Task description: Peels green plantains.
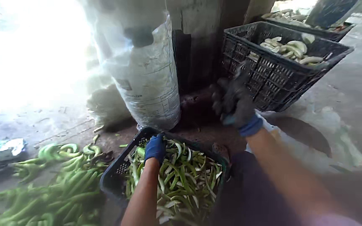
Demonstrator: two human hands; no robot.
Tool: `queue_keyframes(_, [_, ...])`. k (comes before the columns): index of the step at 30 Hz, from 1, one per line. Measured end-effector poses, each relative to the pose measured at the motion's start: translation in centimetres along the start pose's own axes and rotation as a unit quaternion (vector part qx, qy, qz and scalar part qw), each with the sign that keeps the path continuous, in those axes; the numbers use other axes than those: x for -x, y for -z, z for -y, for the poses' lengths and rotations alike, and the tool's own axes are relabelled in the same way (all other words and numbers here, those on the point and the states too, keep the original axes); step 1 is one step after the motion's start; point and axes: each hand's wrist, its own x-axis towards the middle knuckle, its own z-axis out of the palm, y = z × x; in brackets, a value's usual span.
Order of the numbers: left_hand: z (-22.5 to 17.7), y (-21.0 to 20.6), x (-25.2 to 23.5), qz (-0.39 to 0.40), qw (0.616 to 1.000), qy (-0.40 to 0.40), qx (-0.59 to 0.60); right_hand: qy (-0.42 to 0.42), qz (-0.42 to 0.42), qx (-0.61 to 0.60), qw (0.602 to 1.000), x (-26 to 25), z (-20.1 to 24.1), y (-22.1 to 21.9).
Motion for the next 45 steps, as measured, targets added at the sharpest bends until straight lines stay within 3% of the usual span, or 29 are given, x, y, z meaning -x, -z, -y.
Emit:
queue_keyframes(1, [1.0, 0.8, 0.7, -0.03, 0.997, 0.002, 0.071, -0.072, 0.001, 0.013, 0.997, 1.0, -2.3, -1.0])
queue_keyframes(3, [3.1, 2.0, 2.8, -0.105, 0.97, 0.014, 0.219, -0.185, 0.108, 0.047, 0.976, 1.6, -8.1, 0.7])
queue_keyframes(6, [5.6, 2.5, 7.1, -0.12, 0.942, 0.032, 0.312, -0.259, 0.162, 0.121, 0.945, 2.5, -13.1, 0.5])
queue_keyframes(9, [7.4, 1.4, 10.5, 0.007, 0.975, 0.041, 0.217, -0.274, 0.2, 0.155, 0.928, 3.1, -15.2, 0.3])
queue_keyframes(12, [8.7, -0.3, 11.6, 0.163, 0.979, 0.04, 0.112, -0.302, 0.192, 0.19, 0.914, 3.9, -15.2, -1.6])
queue_keyframes(14, [9.0, -1.7, 11.7, 0.197, 0.978, 0.046, 0.044, -0.296, 0.202, 0.257, 0.897, 4.4, -15.3, -2.8])
queue_keyframes(18, [8.2, -3.5, 12.6, 0.173, 0.977, 0.127, -0.009, -0.26, 0.299, 0.372, 0.84, 5.0, -17.4, -3.1])
queue_keyframes(22, [7.7, -4.5, 12.9, 0.123, 0.976, 0.176, -0.035, -0.267, 0.32, 0.38, 0.826, 5.7, -17.4, -4.5])
queue_keyframes(26, [8.6, -4.4, 12.4, 0.082, 0.988, 0.133, -0.012, -0.269, 0.313, 0.362, 0.836, 6.3, -17.2, -5.2])
queue_keyframes(30, [10.4, -2.9, 11.8, -0.003, 0.995, 0.056, 0.088, -0.245, 0.34, 0.378, 0.826, 6.8, -17.3, -5.7])
queue_keyframes(32, [10.6, -3.2, 11.4, 0.035, 0.993, 0.063, 0.094, -0.261, 0.34, 0.395, 0.813, 6.9, -17.9, -5.9])
queue_keyframes(35, [9.4, -4.0, 11.4, 0.121, 0.98, 0.141, 0.072, -0.288, 0.329, 0.419, 0.796, 6.6, -18.8, -6.5])
queue_keyframes(38, [8.2, -3.6, 11.5, 0.16, 0.966, 0.196, 0.056, -0.282, 0.326, 0.413, 0.802, 6.6, -18.8, -6.9])
queue_keyframes(42, [8.4, -1.8, 11.7, 0.156, 0.977, 0.11, 0.091, -0.226, 0.33, 0.399, 0.825, 7.1, -18.8, -6.6])
queue_keyframes(45, [8.8, -1.2, 11.9, 0.102, 0.979, 0.08, 0.159, -0.232, 0.329, 0.448, 0.798, 6.8, -18.7, -6.7])
